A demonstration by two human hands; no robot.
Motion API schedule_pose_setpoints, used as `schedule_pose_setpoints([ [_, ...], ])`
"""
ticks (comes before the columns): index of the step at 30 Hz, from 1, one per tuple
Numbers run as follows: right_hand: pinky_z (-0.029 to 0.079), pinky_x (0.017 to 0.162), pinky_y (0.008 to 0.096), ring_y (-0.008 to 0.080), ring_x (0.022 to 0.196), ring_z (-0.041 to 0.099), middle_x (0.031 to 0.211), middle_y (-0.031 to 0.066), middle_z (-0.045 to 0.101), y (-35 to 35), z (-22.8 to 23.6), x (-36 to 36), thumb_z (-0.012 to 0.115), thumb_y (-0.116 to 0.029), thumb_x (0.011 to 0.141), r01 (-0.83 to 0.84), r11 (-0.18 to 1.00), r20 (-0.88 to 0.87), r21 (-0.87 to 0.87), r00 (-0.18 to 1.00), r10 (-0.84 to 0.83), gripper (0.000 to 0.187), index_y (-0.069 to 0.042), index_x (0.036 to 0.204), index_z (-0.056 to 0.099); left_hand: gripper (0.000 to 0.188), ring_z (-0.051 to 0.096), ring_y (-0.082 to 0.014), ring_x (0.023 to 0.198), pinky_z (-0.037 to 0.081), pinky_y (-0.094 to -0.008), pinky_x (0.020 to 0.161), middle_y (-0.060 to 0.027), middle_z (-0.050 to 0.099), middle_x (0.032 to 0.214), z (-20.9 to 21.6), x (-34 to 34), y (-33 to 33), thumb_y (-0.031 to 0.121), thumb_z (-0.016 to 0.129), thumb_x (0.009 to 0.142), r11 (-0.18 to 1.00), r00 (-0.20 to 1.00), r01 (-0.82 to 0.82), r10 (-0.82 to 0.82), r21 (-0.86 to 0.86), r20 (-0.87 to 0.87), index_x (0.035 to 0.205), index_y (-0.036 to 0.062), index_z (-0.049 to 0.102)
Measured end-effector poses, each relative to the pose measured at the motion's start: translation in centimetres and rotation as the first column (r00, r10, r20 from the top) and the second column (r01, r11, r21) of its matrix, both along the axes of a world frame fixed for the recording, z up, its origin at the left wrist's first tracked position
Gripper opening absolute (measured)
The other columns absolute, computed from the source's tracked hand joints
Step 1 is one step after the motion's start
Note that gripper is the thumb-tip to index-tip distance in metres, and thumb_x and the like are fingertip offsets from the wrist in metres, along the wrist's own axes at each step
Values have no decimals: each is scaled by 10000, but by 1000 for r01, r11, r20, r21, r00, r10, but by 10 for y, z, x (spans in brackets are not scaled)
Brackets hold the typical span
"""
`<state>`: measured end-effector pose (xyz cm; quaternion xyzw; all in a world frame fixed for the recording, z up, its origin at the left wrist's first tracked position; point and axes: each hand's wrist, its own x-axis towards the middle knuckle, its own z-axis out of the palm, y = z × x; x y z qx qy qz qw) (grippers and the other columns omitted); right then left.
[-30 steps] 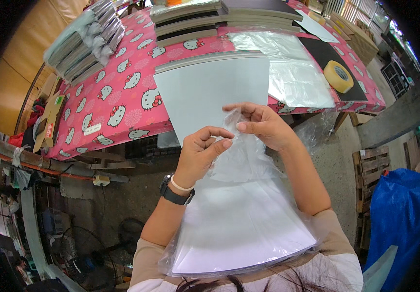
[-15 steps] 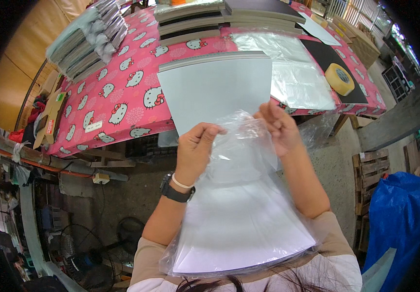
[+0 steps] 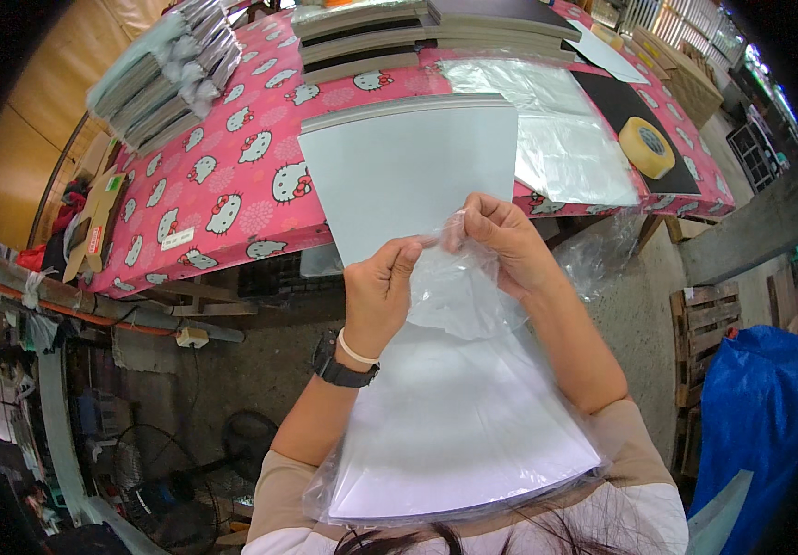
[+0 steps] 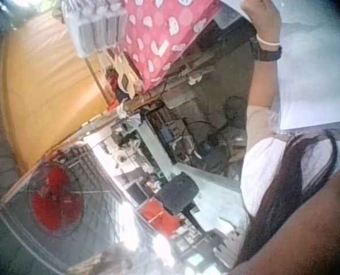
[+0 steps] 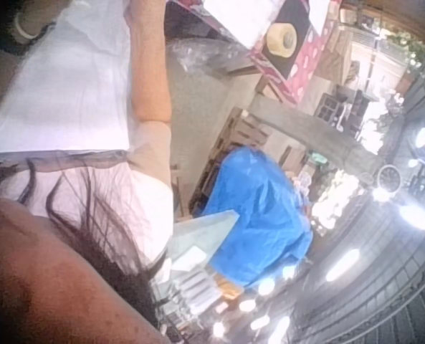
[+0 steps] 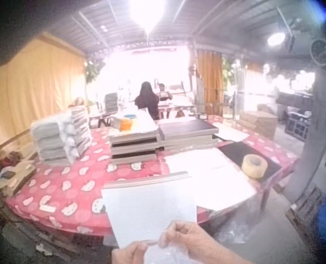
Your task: The person places black and white notebooks into clear plastic bags one at a time, then stacks the wrapped items on a table. The person handles the notebooks and plastic bags by hand throughout the process.
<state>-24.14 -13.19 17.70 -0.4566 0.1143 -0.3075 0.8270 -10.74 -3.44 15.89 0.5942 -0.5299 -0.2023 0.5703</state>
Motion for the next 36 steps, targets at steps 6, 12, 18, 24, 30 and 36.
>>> schedule_pose_setpoints([
  [6,397,514,201,39,480,413,575,-41,442,-4,13,-15,577,-219,784,-376,885,-515,-274,835,195,182,-67,724,498,292,289,-5,416,234,-187,375,69,315,458,13,9,8,265,464,865,935,919,299,-227,193,-322,810,26,622],
  [12,401,455,220,50,440,394,537,-49,406,-52,10,-62,525,-230,807,219,957,193,192,948,-255,155,-77,800,501,216,462,-74,657,369,-216,615,-7,506,680,14,37,28,253,540,803,256,248,966,-905,23,-345,751,54,610],
  [18,392,463,217,72,500,461,614,-15,529,-41,-17,-75,584,-298,760,-138,920,-433,-367,901,-37,251,-50,789,559,270,510,-206,938,382,-365,848,-109,559,981,-14,83,40,273,400,871,953,108,203,-248,-223,-963,949,59,544],
  [24,440,601,327,205,679,566,769,85,611,-9,-16,-46,590,-162,769,-478,665,71,-573,780,622,170,-19,859,612,362,562,-201,788,450,-355,716,-102,571,985,-19,63,24,363,364,870,882,-140,177,-417,-437,-898,964,62,543],
  [30,433,487,260,132,576,535,678,70,562,9,14,-29,417,-376,839,286,902,197,323,912,-360,482,-72,1212,379,465,499,-169,606,413,-319,533,-95,542,806,-92,60,2,508,474,772,-49,-191,558,-979,-828,-70,869,55,513],
  [36,397,470,285,183,498,527,673,104,603,-6,-21,-39,616,-246,752,-616,533,69,-580,614,786,371,-65,1066,538,372,548,-172,720,450,-345,667,-38,580,828,22,52,32,427,400,846,788,-197,-113,-615,-606,-763,927,92,539],
])
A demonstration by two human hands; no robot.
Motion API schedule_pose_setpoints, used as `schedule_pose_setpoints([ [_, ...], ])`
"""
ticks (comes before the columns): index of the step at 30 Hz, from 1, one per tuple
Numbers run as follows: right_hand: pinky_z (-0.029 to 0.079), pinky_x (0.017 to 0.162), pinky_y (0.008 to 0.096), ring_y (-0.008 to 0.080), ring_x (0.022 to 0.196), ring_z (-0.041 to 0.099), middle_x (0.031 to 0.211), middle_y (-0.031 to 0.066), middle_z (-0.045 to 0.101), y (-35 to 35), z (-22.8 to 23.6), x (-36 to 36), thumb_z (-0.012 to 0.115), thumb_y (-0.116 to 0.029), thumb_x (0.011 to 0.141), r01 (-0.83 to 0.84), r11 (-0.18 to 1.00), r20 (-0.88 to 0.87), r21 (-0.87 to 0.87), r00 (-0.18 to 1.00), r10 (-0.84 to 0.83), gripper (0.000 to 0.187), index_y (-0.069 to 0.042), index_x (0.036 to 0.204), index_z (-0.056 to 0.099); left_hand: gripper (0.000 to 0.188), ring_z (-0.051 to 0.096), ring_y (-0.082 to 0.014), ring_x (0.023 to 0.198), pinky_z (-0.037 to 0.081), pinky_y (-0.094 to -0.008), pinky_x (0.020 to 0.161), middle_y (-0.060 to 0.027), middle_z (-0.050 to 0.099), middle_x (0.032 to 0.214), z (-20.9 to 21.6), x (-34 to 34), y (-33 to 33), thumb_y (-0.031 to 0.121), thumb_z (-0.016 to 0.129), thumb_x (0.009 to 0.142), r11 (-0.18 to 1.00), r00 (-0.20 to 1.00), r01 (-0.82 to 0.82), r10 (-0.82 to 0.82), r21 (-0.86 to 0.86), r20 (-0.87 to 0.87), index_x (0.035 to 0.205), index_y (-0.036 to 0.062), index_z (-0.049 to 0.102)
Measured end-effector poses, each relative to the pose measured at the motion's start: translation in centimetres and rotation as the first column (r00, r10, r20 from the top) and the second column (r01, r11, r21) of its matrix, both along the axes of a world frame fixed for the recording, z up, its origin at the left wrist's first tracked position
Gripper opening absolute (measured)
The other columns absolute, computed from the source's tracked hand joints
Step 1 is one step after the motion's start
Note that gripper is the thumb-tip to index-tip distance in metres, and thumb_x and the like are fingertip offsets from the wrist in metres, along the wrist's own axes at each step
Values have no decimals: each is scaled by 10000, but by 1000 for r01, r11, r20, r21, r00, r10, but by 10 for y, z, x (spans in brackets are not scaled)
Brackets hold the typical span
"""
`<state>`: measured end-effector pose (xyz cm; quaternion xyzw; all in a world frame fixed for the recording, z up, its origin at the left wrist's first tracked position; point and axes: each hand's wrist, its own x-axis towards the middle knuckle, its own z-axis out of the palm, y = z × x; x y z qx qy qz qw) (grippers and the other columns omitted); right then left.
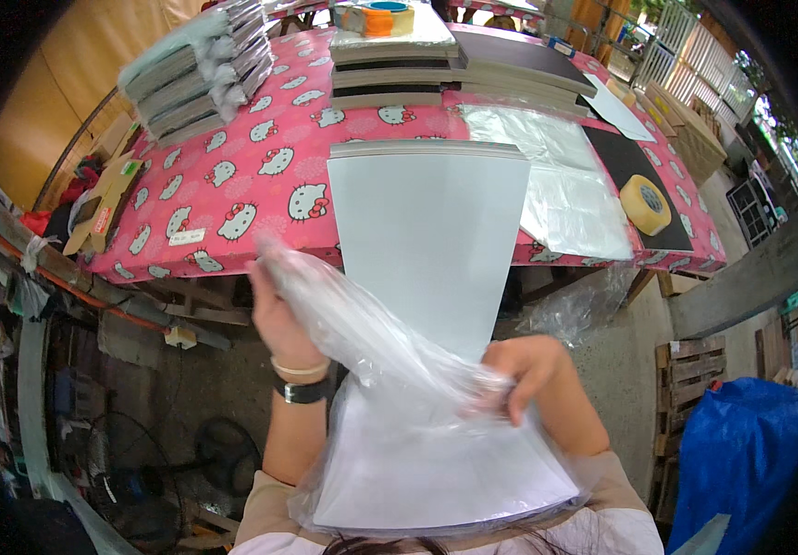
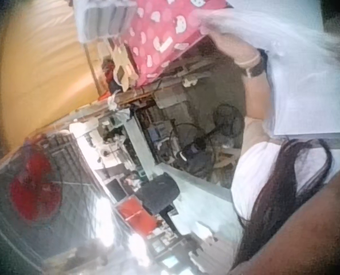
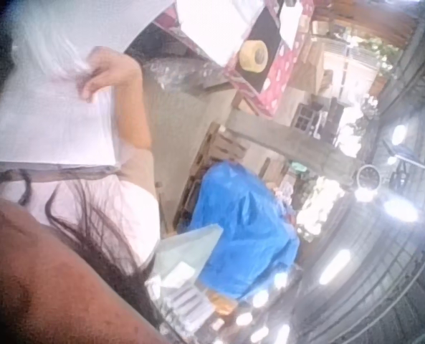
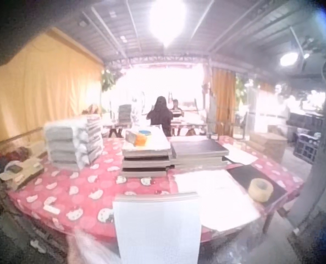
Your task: The person places black and white notebooks into clear plastic bags one at a time, then stacks the wrapped items on a table. The person handles the notebooks and plastic bags by hand throughout the process.
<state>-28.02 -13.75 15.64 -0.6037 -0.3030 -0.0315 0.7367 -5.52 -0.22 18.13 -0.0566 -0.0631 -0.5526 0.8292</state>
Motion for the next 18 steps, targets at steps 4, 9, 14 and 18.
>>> schedule_pose_setpoints([
  [4,405,480,286,143,505,484,626,55,525,-19,-10,-17,501,-267,817,116,745,143,656,951,-274,218,-61,837,571,447,517,-149,625,421,-300,581,-47,552,769,-60,-8,3,443,488,793,948,860,318,-278,-22,428,1016,56,502],
  [9,431,422,245,111,492,491,636,13,504,-9,11,-24,467,-280,842,524,442,-389,728,847,-363,290,-26,971,520,323,510,-162,674,399,-290,617,-43,548,725,-31,1,8,382,581,751,905,580,387,-87,-179,810,825,68,588],
  [14,414,647,336,209,768,547,763,106,557,-16,2,-34,564,-210,785,157,981,-122,-111,978,-170,230,19,812,574,379,545,-171,791,420,-260,769,-43,547,825,-36,19,5,322,600,745,862,851,-371,167,346,498,978,31,536],
  [18,421,703,383,99,562,475,687,38,516,-48,34,-29,603,-82,687,256,872,22,417,956,-292,125,-2,770,554,403,513,-92,766,419,-225,704,18,532,820,-22,62,-18,155,627,713,964,424,-168,-118,207,898,1050,-4,474],
])
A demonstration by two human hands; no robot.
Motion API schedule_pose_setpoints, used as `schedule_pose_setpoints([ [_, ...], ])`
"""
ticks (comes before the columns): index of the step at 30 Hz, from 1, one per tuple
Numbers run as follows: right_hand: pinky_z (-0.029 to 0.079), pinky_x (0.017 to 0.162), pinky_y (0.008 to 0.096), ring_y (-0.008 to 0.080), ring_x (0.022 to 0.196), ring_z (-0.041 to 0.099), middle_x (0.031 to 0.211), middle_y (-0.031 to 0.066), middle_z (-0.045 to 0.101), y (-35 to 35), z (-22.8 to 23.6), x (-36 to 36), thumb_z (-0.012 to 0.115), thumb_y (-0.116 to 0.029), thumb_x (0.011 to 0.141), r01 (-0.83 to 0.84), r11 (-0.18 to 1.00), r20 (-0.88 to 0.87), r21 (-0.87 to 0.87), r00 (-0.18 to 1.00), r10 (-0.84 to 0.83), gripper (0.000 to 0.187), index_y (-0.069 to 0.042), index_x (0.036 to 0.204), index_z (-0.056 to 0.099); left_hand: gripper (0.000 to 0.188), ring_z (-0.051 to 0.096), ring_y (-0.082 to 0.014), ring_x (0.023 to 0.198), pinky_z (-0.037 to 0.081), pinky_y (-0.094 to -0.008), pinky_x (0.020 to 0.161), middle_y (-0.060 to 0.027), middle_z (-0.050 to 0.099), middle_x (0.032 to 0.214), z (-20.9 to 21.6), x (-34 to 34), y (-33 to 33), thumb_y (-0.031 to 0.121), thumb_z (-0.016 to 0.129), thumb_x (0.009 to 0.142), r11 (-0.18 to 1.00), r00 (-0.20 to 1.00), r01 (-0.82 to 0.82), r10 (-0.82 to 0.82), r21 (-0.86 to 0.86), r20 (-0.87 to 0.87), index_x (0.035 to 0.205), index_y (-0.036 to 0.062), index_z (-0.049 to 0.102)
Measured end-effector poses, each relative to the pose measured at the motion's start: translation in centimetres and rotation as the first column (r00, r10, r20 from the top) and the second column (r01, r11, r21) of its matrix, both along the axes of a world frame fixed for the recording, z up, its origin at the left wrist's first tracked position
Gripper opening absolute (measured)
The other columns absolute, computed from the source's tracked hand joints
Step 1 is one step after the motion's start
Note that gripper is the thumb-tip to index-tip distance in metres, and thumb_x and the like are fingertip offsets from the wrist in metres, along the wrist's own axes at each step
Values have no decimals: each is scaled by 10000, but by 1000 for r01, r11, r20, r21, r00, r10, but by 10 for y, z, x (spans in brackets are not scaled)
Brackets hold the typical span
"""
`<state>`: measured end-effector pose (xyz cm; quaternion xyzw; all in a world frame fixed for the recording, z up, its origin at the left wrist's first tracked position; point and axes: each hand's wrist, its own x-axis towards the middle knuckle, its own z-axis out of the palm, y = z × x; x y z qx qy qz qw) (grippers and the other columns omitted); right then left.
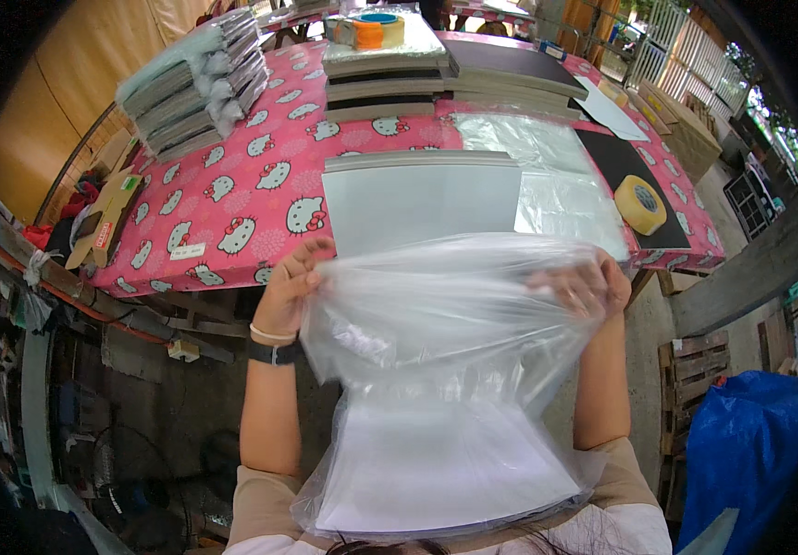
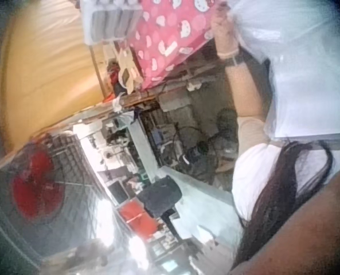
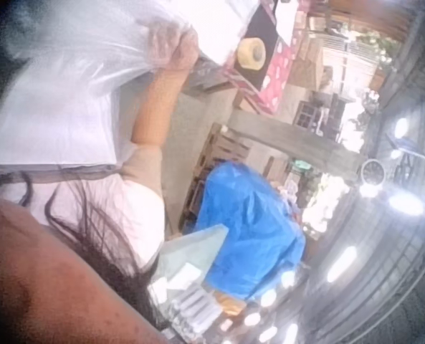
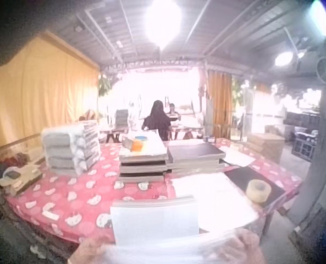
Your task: The person places black and white notebooks into clear plastic bags one at a time, then stacks the wrapped items on a table. The person handles the notebooks and plastic bags by hand throughout the process.
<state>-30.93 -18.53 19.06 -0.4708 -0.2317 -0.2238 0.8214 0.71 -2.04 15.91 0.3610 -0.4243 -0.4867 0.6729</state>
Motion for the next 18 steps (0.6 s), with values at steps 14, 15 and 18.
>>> schedule_pose_setpoints([
  [14,354,472,243,88,473,421,594,28,534,-16,15,23,544,-40,708,660,103,-135,-744,3,-991,229,-35,932,595,261,496,-237,716,390,-308,684,-58,539,721,26,-9,-43,-4,593,646,436,-87,-430,852,-791,517,898,61,610],
  [15,356,471,243,87,471,425,604,14,548,-14,17,12,553,-59,718,682,294,-339,-669,72,-938,191,-28,900,601,241,501,-226,720,390,-310,689,-58,549,731,26,-10,-33,-8,586,658,468,24,-451,857,-760,514,887,60,613],
  [18,381,501,206,74,524,470,680,-3,566,-28,19,-12,565,-121,750,465,871,-686,-160,582,-436,133,-31,844,594,101,539,-177,728,414,-300,714,-57,585,774,29,-8,-10,52,525,755,910,912,-406,409,82,-27,819,21,597],
])
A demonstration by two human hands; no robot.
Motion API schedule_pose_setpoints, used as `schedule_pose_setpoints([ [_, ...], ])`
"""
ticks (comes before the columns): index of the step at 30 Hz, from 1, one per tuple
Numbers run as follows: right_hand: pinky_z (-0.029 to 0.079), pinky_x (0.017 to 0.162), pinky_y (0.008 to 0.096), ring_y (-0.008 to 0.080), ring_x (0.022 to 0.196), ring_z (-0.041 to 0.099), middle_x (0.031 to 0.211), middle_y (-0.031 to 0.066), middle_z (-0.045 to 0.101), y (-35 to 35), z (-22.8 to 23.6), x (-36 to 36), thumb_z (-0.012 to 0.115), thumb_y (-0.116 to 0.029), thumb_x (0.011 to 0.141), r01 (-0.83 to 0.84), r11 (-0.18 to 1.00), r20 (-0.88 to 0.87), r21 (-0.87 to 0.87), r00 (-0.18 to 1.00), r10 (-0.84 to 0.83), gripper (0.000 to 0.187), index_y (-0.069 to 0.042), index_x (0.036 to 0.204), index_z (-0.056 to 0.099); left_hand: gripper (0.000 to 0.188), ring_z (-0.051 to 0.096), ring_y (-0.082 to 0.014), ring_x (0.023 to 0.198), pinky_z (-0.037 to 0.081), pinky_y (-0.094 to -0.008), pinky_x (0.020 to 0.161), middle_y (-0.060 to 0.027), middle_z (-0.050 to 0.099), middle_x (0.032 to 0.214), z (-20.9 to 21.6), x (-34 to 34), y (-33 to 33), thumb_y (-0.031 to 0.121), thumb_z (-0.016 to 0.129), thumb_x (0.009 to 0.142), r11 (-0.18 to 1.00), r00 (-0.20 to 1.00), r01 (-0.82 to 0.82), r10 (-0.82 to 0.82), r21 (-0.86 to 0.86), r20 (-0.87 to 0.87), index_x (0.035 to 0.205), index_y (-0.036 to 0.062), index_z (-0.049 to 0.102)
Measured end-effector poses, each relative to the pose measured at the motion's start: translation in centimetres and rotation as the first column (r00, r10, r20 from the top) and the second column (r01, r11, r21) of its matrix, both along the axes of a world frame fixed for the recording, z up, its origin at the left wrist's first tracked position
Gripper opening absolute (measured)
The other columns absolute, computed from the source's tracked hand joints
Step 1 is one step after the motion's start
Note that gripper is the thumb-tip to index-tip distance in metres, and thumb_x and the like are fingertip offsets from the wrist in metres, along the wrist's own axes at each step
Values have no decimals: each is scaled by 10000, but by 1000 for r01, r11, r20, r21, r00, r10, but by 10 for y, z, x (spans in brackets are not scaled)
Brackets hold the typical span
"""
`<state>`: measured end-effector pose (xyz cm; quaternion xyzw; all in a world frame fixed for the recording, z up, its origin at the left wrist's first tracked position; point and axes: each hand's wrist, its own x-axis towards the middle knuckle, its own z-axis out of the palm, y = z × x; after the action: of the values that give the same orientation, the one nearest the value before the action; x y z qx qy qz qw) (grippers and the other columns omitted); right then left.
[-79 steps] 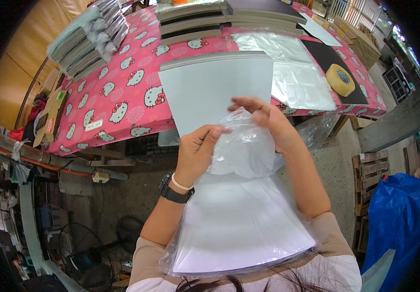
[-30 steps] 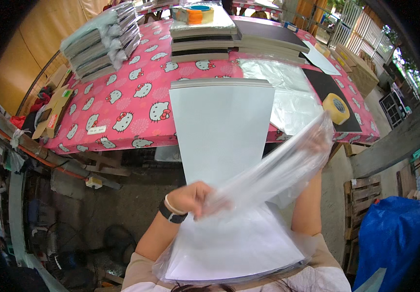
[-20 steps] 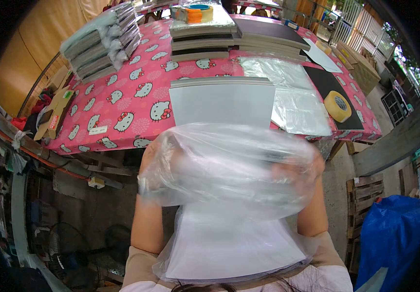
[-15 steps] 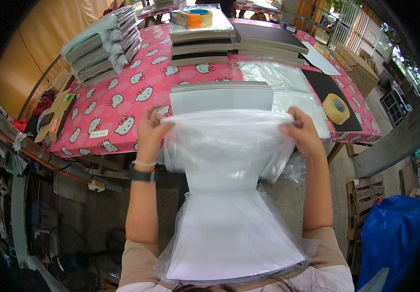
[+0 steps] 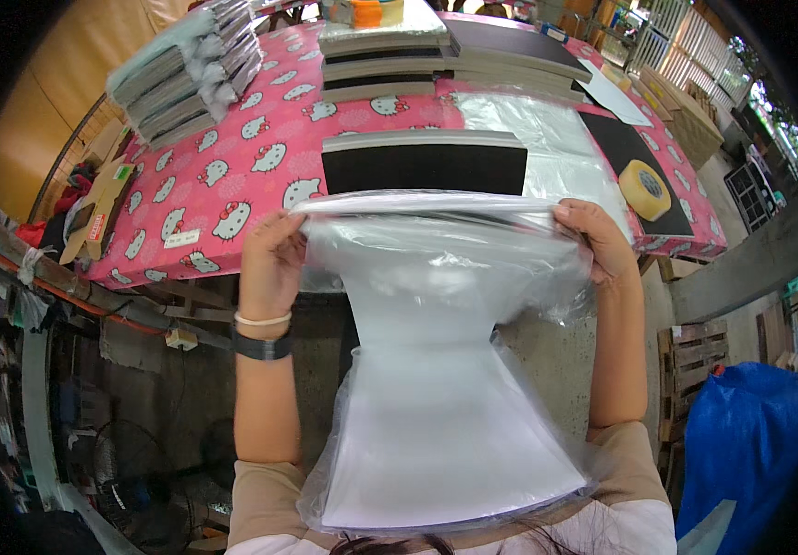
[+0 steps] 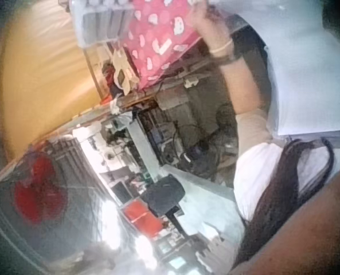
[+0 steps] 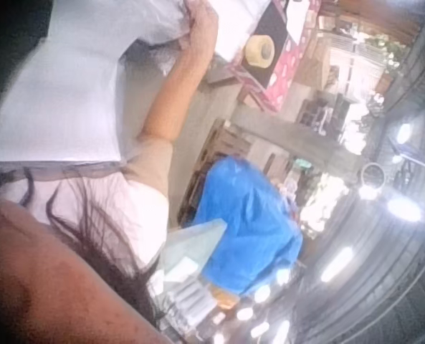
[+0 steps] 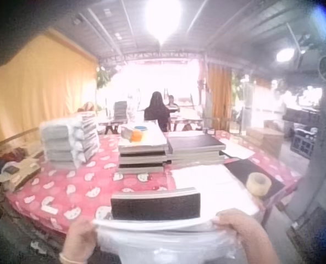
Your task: The person places black and white notebooks into clear plastic bags one at a time, then stacks the wrapped items on a table. The person handles the notebooks and plastic bags by hand throughout the process.
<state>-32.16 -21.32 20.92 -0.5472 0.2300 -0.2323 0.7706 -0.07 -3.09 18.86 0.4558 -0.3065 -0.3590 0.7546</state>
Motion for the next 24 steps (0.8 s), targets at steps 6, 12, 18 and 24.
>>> schedule_pose_setpoints([
  [6,449,569,191,94,636,539,807,46,579,35,-63,4,550,-63,764,251,963,-177,99,957,-231,209,-10,964,525,225,532,-114,805,385,-289,754,-25,588,882,-41,-1,19,238,469,791,932,935,289,-227,217,-271,878,63,582],
  [12,355,447,180,43,497,396,688,6,523,68,-161,-33,513,-24,769,357,858,-60,370,930,-361,153,-51,919,507,266,499,-128,899,370,-247,797,-67,578,945,-158,-20,43,166,451,830,859,985,88,-152,505,85,1024,12,549],
  [18,434,574,297,188,611,530,722,44,557,100,-256,-42,461,-112,823,394,847,-209,-357,850,-484,124,-36,899,523,387,512,-286,660,387,-365,639,-170,526,696,-265,-36,84,322,491,819,701,779,-283,-231,655,583,728,-50,546],
  [24,429,649,338,309,727,545,785,173,548,83,-272,-11,486,-123,806,271,536,-280,-800,621,-732,139,-1,856,529,335,463,-310,851,367,-414,708,-143,501,873,-267,-49,73,338,532,779,560,532,-575,-297,596,793,722,11,578],
])
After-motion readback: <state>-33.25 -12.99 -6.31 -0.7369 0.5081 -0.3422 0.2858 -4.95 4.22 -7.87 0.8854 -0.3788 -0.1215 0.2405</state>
